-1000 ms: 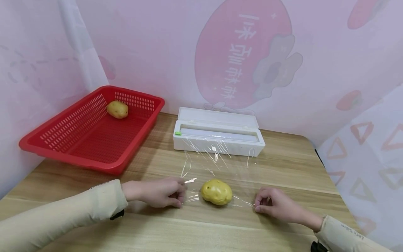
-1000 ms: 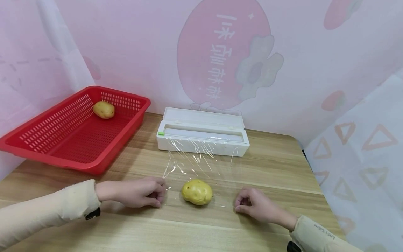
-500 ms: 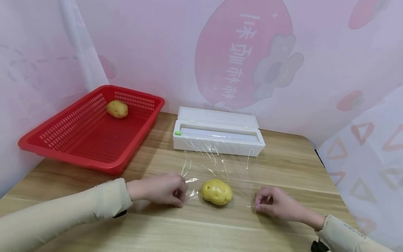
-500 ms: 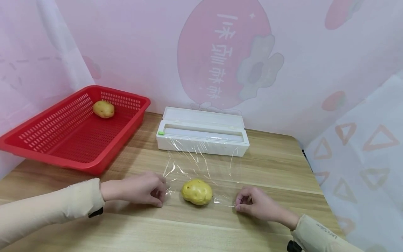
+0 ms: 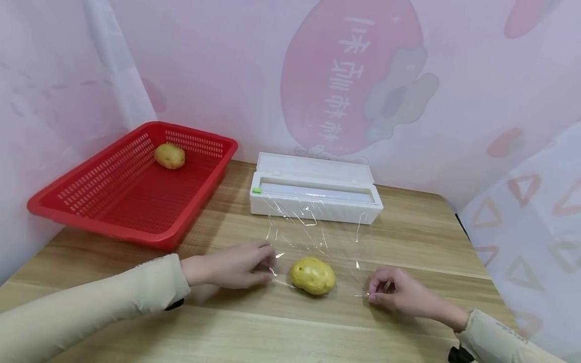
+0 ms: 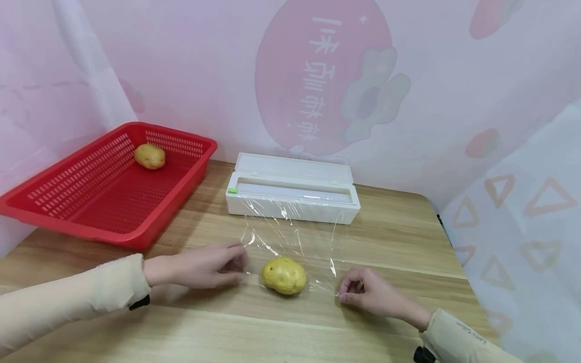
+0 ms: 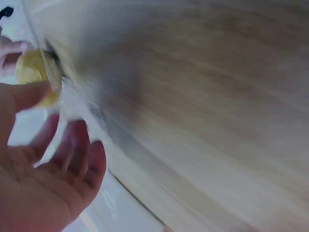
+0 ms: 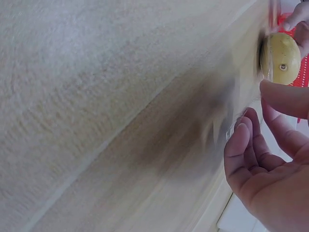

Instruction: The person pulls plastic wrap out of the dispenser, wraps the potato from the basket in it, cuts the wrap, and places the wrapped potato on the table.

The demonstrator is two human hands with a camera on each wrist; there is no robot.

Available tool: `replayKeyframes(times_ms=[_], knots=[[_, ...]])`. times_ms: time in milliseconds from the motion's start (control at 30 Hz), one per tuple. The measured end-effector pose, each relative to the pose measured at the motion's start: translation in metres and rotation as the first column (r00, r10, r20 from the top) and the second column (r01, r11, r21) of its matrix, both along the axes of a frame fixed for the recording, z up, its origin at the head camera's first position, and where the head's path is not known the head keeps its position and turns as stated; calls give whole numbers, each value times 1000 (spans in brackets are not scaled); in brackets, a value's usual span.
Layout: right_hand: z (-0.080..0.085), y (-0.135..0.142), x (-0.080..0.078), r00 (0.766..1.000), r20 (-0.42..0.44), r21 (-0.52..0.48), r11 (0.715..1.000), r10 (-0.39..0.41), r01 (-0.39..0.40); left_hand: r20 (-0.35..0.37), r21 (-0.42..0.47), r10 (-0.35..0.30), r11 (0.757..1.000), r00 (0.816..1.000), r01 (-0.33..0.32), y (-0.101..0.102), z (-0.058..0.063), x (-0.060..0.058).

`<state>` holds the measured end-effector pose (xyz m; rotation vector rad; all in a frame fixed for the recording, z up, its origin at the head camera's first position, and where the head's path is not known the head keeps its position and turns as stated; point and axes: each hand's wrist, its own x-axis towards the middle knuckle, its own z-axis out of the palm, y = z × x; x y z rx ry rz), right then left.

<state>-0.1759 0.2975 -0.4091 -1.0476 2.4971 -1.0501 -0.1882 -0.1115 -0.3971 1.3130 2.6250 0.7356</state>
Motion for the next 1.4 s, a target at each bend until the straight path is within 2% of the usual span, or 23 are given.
replayKeyframes(times_ms=[67, 200, 300, 367, 567, 733, 900, 1033, 1100, 1167, 1267, 1333, 1400], knots=[[2, 0, 1, 1000, 16, -8, 1000, 3, -3, -58, -29, 20, 999, 998, -21, 10, 2, 1], [7, -2, 2, 997, 72, -23, 1000, 9, -7, -163, -78, -6, 997, 987, -7, 35, 3, 2], [10, -3, 3, 991, 136, -36, 999, 9, -4, -203, -84, -41, 996, 978, 24, 50, -1, 2], [12, -3, 3, 980, 198, -47, 999, 1, 9, -203, -88, -46, 996, 978, 28, 57, -3, 2], [18, -3, 2, 934, 355, -59, 996, -38, 63, -192, -96, -16, 995, 981, -2, 65, -6, 2], [28, -6, 1, 900, 432, -64, 993, -60, 97, -270, -126, -10, 992, 963, -25, 70, -8, 3], [32, -7, 0, 882, 467, -65, 992, -64, 107, -335, -120, -18, 993, 942, -24, 73, -10, 4], [30, -6, 0, 887, 453, -50, 991, -91, 127, -332, -103, -21, 995, 943, -14, 73, -9, 2], [30, -5, 0, 910, 404, -50, 991, -91, 121, -321, -99, -25, 995, 947, -8, 73, -8, 0], [32, -7, 0, 943, 317, -45, 992, -97, 117, -301, -91, -26, 996, 953, -2, 73, -6, -1], [38, -14, 2, 990, 88, -49, 992, -111, 115, -247, -70, -28, 998, 969, 11, 74, -2, -4], [44, -22, 5, 987, -101, -46, 991, -126, 122, -206, -60, -29, 998, 978, 17, 74, 0, -5], [47, -33, 8, 950, -293, -41, 994, -107, 99, -158, -53, -28, 998, 987, 20, 74, 2, -7]])
